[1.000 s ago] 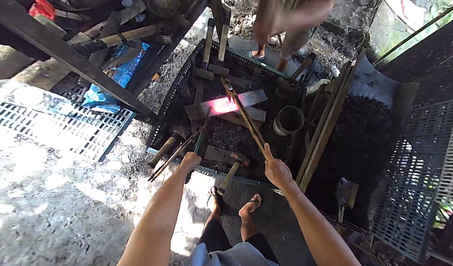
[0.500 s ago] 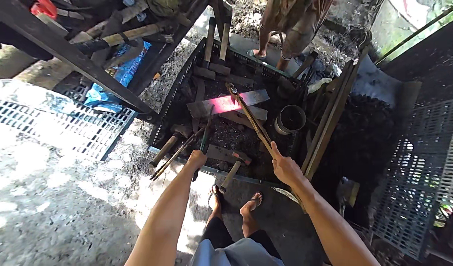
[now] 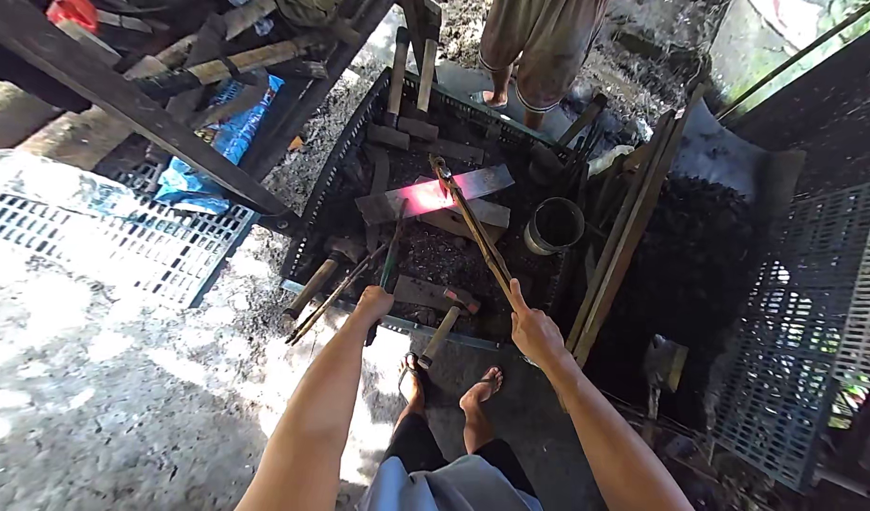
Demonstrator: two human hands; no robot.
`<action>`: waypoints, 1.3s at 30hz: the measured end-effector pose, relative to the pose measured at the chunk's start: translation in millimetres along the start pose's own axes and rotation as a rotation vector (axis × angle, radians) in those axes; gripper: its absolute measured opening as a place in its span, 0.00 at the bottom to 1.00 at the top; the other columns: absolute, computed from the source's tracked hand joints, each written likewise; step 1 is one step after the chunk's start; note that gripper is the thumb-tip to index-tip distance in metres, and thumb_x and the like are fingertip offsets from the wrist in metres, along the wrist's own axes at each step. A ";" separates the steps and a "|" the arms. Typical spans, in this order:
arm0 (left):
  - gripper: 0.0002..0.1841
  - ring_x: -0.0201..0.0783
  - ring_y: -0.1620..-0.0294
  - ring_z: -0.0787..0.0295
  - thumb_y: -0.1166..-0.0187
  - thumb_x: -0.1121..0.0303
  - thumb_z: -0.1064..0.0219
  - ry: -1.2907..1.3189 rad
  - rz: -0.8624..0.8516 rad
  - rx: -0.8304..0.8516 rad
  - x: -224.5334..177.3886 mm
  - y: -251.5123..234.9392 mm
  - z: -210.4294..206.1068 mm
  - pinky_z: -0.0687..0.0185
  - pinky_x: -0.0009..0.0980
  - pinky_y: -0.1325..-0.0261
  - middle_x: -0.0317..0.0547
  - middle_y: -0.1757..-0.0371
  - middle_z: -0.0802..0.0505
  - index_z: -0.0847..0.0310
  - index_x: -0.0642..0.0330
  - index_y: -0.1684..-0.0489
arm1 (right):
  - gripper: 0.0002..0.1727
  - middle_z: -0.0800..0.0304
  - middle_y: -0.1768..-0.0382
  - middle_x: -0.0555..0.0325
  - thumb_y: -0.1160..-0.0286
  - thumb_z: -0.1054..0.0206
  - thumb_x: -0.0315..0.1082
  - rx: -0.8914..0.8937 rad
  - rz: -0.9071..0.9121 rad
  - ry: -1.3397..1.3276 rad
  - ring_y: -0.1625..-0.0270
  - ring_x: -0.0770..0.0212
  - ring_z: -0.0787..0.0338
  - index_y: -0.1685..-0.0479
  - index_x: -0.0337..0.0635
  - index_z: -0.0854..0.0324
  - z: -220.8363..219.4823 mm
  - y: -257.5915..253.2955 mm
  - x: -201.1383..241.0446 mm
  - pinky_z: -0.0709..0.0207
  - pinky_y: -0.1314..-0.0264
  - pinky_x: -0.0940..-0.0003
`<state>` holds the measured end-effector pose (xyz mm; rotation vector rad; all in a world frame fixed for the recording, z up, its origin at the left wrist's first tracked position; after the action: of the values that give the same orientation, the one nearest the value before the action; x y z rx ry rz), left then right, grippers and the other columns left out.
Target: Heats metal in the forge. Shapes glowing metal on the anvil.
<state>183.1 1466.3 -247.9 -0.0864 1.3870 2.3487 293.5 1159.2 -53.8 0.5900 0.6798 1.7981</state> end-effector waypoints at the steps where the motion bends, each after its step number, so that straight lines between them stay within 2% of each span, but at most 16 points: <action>1: 0.16 0.53 0.63 0.11 0.16 0.62 0.40 0.001 0.006 0.000 -0.3 0.3 -0.1 0.15 0.54 0.56 0.63 0.57 0.11 0.18 0.70 0.57 | 0.39 0.08 0.45 0.42 0.06 0.57 0.44 0.001 0.002 -0.002 0.43 0.41 0.07 0.03 0.75 0.77 0.5 -0.3 -0.6 0.15 0.42 0.41; 8: 0.15 0.56 0.59 0.10 0.18 0.63 0.38 0.029 0.009 -0.011 2.0 -3.8 -3.4 0.14 0.57 0.52 0.67 0.52 0.10 0.17 0.71 0.54 | 0.40 0.08 0.47 0.41 0.06 0.56 0.44 -0.011 0.016 -0.009 0.44 0.40 0.07 0.03 0.74 0.77 1.2 -1.0 -3.3 0.15 0.42 0.40; 15: 0.15 0.55 0.60 0.10 0.18 0.63 0.38 0.036 0.013 -0.014 1.6 -4.3 -5.5 0.15 0.57 0.53 0.65 0.54 0.10 0.17 0.71 0.56 | 0.40 0.08 0.46 0.42 0.06 0.56 0.44 -0.012 0.010 -0.003 0.44 0.40 0.07 0.03 0.75 0.78 4.7 -3.0 -3.2 0.15 0.42 0.41; 19: 0.15 0.56 0.61 0.11 0.17 0.64 0.38 -0.008 0.005 -0.006 -3.8 2.6 0.3 0.16 0.57 0.53 0.66 0.56 0.10 0.17 0.73 0.58 | 0.41 0.08 0.47 0.40 0.06 0.55 0.43 -0.003 0.024 -0.015 0.43 0.39 0.07 0.02 0.72 0.78 26.4 -5.7 4.1 0.16 0.40 0.39; 22: 0.16 0.56 0.60 0.10 0.17 0.64 0.38 -0.038 -0.008 0.002 -4.9 -0.8 -1.1 0.15 0.57 0.51 0.67 0.55 0.10 0.16 0.74 0.58 | 0.41 0.07 0.52 0.40 0.06 0.52 0.44 -0.008 0.071 -0.043 0.46 0.39 0.07 0.02 0.72 0.76 44.6 -9.0 -3.3 0.15 0.42 0.39; 25: 0.16 0.56 0.60 0.10 0.17 0.64 0.38 -0.007 -0.001 0.010 -6.7 -1.2 -7.0 0.14 0.56 0.52 0.66 0.54 0.10 0.17 0.73 0.57 | 0.41 0.08 0.53 0.40 0.06 0.53 0.44 -0.007 0.099 -0.021 0.47 0.39 0.07 0.02 0.72 0.76 35.1 -3.4 -13.6 0.15 0.43 0.39; 29: 0.15 0.55 0.60 0.10 0.17 0.63 0.39 0.039 0.000 0.024 -3.3 2.5 -9.6 0.14 0.56 0.53 0.65 0.53 0.11 0.18 0.71 0.55 | 0.39 0.08 0.51 0.42 0.07 0.55 0.44 -0.004 0.036 0.029 0.49 0.41 0.06 0.02 0.75 0.75 3.7 16.9 -17.0 0.14 0.46 0.41; 39: 0.14 0.50 0.65 0.12 0.18 0.64 0.38 0.083 0.036 0.011 -0.7 -6.5 -9.9 0.14 0.51 0.57 0.61 0.57 0.12 0.18 0.70 0.53 | 0.39 0.08 0.51 0.43 0.06 0.56 0.45 -0.007 0.047 0.019 0.48 0.41 0.06 0.02 0.75 0.75 -2.0 9.0 -26.9 0.14 0.45 0.42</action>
<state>184.7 1460.3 -258.0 -0.1593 1.4519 2.3911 294.3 1131.0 -50.9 0.5890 0.6768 1.8514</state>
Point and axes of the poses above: each hand's wrist, its own y-axis away from the middle knuckle, its own z-axis out of the back of the hand, x = y × z, the point moved 1 cm from there along -y, towards the middle knuckle
